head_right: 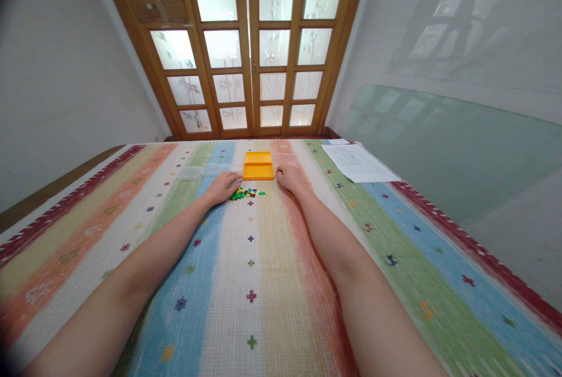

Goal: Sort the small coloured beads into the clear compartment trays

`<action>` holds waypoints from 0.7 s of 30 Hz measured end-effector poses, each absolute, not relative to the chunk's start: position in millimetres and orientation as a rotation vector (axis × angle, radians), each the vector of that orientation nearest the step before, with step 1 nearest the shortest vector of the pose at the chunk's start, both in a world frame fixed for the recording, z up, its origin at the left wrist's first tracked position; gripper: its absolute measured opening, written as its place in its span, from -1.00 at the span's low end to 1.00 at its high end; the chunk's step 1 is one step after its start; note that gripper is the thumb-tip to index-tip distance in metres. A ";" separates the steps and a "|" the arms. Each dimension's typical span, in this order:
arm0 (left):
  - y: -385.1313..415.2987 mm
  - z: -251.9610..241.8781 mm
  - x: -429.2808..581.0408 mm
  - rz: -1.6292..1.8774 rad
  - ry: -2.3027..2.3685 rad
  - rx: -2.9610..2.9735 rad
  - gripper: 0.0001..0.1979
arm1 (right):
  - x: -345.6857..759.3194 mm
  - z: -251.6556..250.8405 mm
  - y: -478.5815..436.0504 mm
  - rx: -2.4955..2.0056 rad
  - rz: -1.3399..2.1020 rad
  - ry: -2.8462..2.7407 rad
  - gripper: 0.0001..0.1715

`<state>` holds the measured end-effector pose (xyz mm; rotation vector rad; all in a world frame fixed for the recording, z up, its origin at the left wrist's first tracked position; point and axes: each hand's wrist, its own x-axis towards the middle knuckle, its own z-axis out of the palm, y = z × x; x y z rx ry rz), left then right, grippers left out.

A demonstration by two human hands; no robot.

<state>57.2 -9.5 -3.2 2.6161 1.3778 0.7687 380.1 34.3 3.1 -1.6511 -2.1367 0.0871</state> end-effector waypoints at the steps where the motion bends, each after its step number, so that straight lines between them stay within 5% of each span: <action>1: -10.0 -2.5 57.4 0.764 1.373 2.611 -0.61 | 379.5 2.5 34.5 -1.622 0.099 -2.156 -0.73; 10: -10.8 1.6 59.8 0.708 1.326 2.618 -0.62 | 385.2 1.0 33.5 -1.461 0.158 -2.281 -0.88; 21: -5.3 2.8 58.0 0.711 1.259 2.625 -0.61 | 377.3 1.0 28.9 -1.497 0.052 -2.273 -0.81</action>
